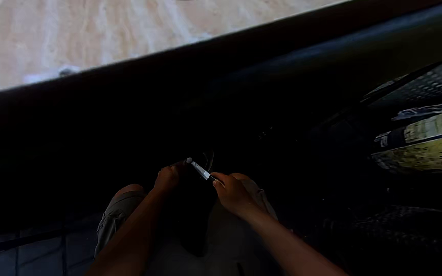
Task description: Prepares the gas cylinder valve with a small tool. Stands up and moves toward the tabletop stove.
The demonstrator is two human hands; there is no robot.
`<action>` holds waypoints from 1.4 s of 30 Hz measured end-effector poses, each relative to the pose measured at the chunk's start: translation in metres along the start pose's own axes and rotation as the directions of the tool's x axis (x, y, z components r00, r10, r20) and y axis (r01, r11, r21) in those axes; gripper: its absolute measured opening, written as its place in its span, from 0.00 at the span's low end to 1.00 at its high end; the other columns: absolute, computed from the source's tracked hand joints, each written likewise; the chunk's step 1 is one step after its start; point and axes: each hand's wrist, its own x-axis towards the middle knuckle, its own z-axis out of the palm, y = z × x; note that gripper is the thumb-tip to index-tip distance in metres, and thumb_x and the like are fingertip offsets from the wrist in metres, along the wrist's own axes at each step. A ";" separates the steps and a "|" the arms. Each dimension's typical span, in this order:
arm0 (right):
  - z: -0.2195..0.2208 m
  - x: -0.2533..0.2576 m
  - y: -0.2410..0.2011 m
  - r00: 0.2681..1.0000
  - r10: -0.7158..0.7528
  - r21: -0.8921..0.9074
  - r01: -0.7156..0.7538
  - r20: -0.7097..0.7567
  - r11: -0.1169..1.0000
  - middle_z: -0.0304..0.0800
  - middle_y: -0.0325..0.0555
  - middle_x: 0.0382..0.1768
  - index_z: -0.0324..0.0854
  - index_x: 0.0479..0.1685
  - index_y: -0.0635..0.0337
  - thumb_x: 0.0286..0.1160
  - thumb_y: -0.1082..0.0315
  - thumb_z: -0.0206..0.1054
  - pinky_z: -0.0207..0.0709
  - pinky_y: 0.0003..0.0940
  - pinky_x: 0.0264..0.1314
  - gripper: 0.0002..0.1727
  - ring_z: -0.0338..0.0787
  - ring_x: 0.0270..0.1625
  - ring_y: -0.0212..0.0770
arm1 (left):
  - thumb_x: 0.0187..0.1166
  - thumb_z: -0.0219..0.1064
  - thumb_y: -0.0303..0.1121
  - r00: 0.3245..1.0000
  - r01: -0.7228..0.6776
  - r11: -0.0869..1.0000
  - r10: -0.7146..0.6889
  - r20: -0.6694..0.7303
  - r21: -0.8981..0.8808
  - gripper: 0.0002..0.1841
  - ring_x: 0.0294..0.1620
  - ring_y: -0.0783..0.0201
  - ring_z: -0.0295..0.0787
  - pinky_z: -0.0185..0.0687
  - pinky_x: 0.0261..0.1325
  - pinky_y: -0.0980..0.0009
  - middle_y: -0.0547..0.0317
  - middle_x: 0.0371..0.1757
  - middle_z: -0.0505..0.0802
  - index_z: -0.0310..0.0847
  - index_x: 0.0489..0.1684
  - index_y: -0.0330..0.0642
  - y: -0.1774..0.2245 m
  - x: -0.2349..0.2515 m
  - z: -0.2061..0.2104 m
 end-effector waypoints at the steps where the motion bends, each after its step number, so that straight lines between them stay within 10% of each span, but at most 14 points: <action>1: 0.002 0.000 -0.001 1.000 0.005 0.006 -0.006 0.004 1.000 0.92 0.54 0.54 0.76 0.82 0.51 0.95 0.57 0.50 0.84 0.55 0.60 0.24 0.92 0.52 0.50 | 0.94 0.39 0.43 1.000 0.003 1.000 -0.003 0.004 -0.016 0.27 0.56 0.39 0.90 0.81 0.59 0.38 0.35 0.48 0.91 0.82 0.53 0.31 0.000 -0.001 0.000; 9: 0.002 0.000 -0.030 0.997 -0.062 -0.447 0.071 0.036 0.892 0.93 0.54 0.52 0.77 0.80 0.49 0.91 0.59 0.52 0.85 0.59 0.59 0.23 0.92 0.58 0.56 | 0.94 0.39 0.44 0.999 0.002 0.999 0.000 0.047 -0.038 0.28 0.56 0.38 0.90 0.81 0.60 0.36 0.32 0.49 0.91 0.82 0.55 0.28 -0.001 0.002 -0.003; 15: 0.023 0.033 -0.019 0.997 -0.025 -0.150 0.037 0.079 0.988 0.93 0.55 0.56 0.83 0.75 0.51 0.91 0.58 0.53 0.83 0.62 0.62 0.22 0.93 0.59 0.55 | 0.94 0.40 0.45 0.997 -0.030 1.000 0.030 0.065 0.004 0.27 0.54 0.40 0.91 0.83 0.58 0.38 0.35 0.48 0.91 0.81 0.56 0.31 -0.007 -0.008 0.001; 20: -0.004 0.000 -0.043 0.997 -0.007 -0.379 0.038 0.083 0.925 0.94 0.54 0.53 0.81 0.77 0.47 0.93 0.55 0.51 0.82 0.66 0.60 0.22 0.93 0.57 0.58 | 0.97 0.34 0.37 0.986 0.075 0.997 -0.074 0.153 -0.003 0.27 0.65 0.34 0.84 0.72 0.71 0.40 0.24 0.58 0.86 0.76 0.64 0.21 0.049 -0.044 -0.037; 24: -0.029 0.007 -0.031 0.995 0.039 -0.453 0.005 0.088 0.891 0.94 0.50 0.53 0.79 0.78 0.43 0.92 0.55 0.51 0.84 0.63 0.58 0.22 0.93 0.58 0.55 | 0.95 0.42 0.40 0.994 -0.045 0.999 0.044 0.099 0.000 0.25 0.60 0.38 0.88 0.78 0.66 0.39 0.30 0.53 0.90 0.81 0.58 0.26 0.017 -0.024 -0.023; 42: -0.017 0.008 0.021 0.909 -0.417 -0.690 0.305 0.005 0.656 0.88 0.48 0.41 0.84 0.74 0.28 0.89 0.52 0.57 0.84 0.50 0.32 0.20 0.90 0.35 0.50 | 0.94 0.39 0.44 0.997 -0.047 0.998 0.049 0.067 -0.031 0.28 0.55 0.39 0.90 0.81 0.59 0.36 0.33 0.49 0.90 0.81 0.53 0.28 -0.008 -0.005 -0.004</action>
